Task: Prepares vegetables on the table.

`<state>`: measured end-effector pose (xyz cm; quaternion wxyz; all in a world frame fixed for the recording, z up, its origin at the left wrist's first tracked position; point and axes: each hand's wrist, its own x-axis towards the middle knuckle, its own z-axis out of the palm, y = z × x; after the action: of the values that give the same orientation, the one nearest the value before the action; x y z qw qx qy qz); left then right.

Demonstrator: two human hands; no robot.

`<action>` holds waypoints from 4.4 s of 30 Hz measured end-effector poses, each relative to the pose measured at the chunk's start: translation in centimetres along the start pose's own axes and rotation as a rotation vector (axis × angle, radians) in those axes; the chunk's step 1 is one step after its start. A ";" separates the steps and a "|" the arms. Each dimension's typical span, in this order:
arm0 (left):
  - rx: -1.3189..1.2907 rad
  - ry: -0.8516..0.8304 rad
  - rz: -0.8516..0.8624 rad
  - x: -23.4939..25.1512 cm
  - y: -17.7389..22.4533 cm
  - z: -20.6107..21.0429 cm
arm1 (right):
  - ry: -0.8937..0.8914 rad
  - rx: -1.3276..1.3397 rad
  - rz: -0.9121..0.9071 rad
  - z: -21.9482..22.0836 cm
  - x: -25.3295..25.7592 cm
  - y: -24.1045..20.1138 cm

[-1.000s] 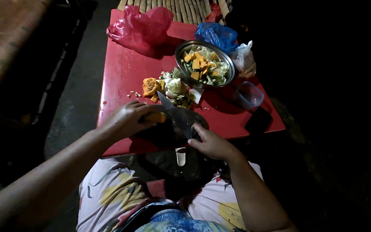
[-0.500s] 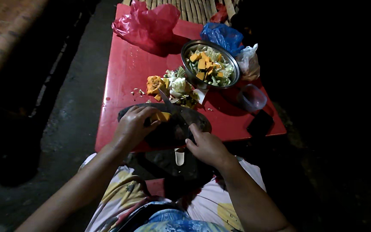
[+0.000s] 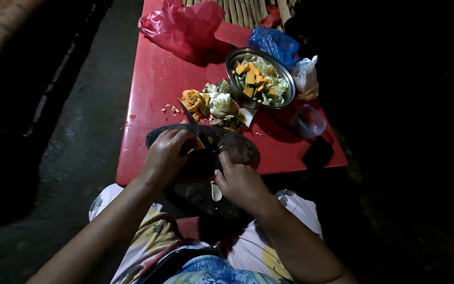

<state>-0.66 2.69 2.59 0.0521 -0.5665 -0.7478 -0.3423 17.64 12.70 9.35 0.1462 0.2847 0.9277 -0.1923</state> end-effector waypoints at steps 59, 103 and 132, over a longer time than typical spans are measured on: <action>0.271 -0.372 -0.103 4.4 3.1 2.2 | 0.266 0.808 -0.081 -3.6 0.0 7.0; 0.428 -0.767 0.186 37.3 7.1 8.5 | 0.815 1.054 -0.049 -4.9 -1.9 15.7; -0.693 -0.331 -0.286 16.3 4.4 -0.6 | 0.376 0.930 -0.018 -4.2 -1.7 12.7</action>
<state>-2.71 16.13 12.66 -0.3112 -0.4882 -0.6577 -0.4820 25.76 23.46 10.17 -0.1673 0.3412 0.7566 -0.5320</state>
